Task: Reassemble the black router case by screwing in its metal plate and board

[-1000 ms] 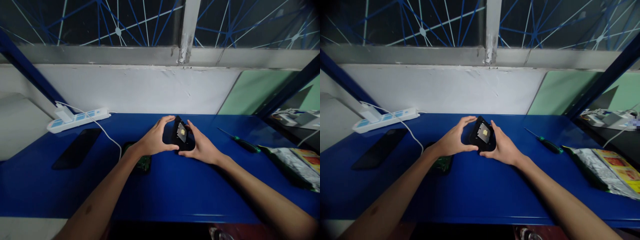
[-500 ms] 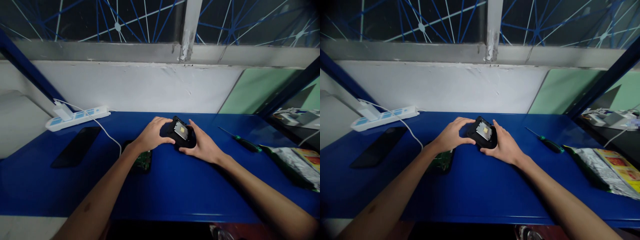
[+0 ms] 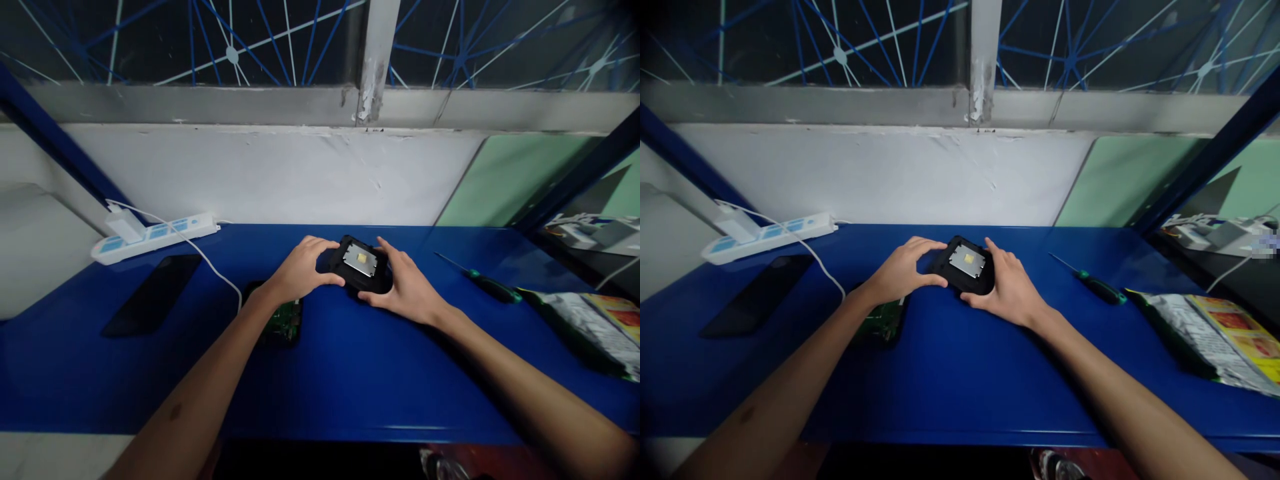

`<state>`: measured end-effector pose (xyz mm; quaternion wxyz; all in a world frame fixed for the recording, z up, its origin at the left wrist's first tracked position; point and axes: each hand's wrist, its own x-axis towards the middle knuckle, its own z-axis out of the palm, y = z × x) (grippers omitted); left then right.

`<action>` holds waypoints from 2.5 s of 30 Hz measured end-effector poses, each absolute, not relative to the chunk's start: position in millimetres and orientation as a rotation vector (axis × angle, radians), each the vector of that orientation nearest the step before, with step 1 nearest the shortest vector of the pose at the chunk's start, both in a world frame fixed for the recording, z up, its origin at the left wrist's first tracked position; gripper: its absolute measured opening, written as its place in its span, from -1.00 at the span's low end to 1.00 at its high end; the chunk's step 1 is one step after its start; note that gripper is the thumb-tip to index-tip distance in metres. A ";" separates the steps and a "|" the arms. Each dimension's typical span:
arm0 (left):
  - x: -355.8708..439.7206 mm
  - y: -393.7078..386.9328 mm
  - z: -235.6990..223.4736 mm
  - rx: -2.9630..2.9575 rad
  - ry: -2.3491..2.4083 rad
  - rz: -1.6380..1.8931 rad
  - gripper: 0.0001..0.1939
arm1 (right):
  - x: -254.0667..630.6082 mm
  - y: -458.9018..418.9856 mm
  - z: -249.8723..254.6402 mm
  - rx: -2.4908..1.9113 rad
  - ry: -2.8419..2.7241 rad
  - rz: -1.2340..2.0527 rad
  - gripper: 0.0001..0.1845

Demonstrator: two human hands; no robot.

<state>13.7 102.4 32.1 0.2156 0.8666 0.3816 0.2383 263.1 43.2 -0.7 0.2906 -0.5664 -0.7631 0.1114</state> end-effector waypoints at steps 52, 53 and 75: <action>22.5 28.3 17.3 2.680 0.871 0.495 0.08 | 279.8 39.8 24.4 -1.128 -1.722 -0.196 -0.53; 23.6 27.6 17.1 2.685 0.875 0.473 0.09 | 277.9 38.8 22.7 -1.101 -1.727 -0.191 -0.52; 24.6 28.7 8.0 2.681 0.899 0.250 0.15 | 266.6 31.5 9.3 -1.116 -1.673 0.034 -0.58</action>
